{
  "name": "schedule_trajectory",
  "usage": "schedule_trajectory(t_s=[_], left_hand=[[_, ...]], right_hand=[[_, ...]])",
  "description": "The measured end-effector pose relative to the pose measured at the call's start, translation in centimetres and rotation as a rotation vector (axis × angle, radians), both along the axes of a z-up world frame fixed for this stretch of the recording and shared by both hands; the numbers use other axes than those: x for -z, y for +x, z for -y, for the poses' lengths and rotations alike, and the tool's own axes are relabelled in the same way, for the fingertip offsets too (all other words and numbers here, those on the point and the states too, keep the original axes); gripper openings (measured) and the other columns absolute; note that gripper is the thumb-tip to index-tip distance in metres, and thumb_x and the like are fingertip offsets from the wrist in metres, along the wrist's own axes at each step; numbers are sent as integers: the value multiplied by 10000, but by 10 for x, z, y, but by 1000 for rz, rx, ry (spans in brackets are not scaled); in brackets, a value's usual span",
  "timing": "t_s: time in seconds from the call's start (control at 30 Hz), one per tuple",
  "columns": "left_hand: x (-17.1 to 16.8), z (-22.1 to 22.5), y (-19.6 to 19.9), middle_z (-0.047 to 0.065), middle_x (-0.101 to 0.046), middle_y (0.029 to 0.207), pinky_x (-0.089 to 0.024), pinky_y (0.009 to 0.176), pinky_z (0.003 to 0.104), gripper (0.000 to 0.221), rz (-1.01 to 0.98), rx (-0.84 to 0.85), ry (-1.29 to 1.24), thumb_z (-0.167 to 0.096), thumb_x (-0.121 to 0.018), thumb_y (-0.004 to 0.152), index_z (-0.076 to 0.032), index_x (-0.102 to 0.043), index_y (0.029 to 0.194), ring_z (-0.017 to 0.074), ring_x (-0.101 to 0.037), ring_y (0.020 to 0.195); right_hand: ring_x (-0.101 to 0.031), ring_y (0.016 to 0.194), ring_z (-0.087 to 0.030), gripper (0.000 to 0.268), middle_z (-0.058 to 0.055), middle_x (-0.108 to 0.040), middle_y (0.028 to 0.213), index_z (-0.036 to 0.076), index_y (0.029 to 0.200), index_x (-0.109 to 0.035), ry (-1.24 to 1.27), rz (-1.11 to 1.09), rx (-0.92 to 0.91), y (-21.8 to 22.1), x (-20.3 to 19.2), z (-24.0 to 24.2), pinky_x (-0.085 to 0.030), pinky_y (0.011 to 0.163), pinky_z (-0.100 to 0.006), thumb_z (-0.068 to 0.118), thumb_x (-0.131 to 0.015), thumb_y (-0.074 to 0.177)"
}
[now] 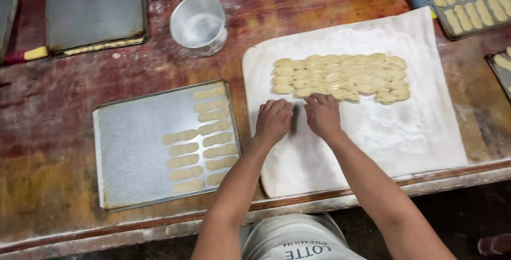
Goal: Arranging small pre-cut pieces of dough into organized rows on a metal baking tray.
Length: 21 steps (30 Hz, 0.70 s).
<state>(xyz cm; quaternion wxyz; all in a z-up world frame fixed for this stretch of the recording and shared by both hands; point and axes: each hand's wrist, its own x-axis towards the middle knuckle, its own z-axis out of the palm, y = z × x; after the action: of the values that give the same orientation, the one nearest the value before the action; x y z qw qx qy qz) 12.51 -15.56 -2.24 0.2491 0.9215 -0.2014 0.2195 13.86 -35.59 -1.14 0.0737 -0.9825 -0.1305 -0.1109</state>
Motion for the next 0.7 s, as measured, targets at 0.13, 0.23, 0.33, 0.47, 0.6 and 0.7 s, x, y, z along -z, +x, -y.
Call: schedule_trajectory(t_s=[0.13, 0.23, 0.33, 0.47, 0.6, 0.7], left_hand=[[6, 46, 42, -4, -629, 1114, -448, 850, 392, 268, -87, -15, 74, -301, -545, 929, -221, -662, 1156, 248, -567, 1083], [28, 51, 55, -3, -653, 1036, -421, 837, 388, 226, -64, -9, 160, -273, -550, 917, -204, -686, 1084, 247, -582, 1048], [36, 47, 57, -12, -644, 964, -416, 808, 393, 159, 24, 14, 164, -255, -559, 895, -226, -683, 991, 238, -583, 1001], [-3, 33, 37, -19, -662, 983, -426, 876, 385, 88, -70, 27, 90, -248, -631, 855, -227, -717, 854, 243, -573, 1064], [-48, -24, -12, 54, -649, 1205, -504, 892, 436, 137, -346, 16, -264, -242, -634, 916, -155, -736, 943, 329, -598, 1151], [-36, -93, -31, 79, -714, 988, -531, 878, 406, 118, -586, -157, -603, -218, -675, 909, -165, -713, 1007, 324, -665, 1045]], right_hand=[[-568, 1096, -260, 281, 66, -649, 1127, 322, 1123, -716, 1, -1, -59, 31, 0, 19, -474, 849, -418, 322, -572, 882], [-533, 1098, -216, 192, 119, -637, 1095, 302, 975, -724, -49, 34, -124, 39, 14, 24, -435, 875, -394, 322, -561, 877], [-515, 1110, -201, 131, 133, -623, 1078, 299, 906, -696, -10, 84, -147, 39, 14, 26, -410, 903, -393, 346, -579, 874], [-497, 1164, -262, 122, 95, -631, 1089, 265, 927, -728, 66, -104, -111, 32, -11, 21, -421, 940, -450, 312, -641, 857], [-598, 1158, -320, 152, -5, -719, 1089, 200, 1050, -733, 438, -534, -83, 13, -39, -26, -504, 925, -471, 198, -652, 921], [-662, 1080, -374, 247, -138, -733, 1057, 136, 1164, -674, 574, -711, -131, -9, -86, -108, -540, 897, -485, 272, -652, 959]])
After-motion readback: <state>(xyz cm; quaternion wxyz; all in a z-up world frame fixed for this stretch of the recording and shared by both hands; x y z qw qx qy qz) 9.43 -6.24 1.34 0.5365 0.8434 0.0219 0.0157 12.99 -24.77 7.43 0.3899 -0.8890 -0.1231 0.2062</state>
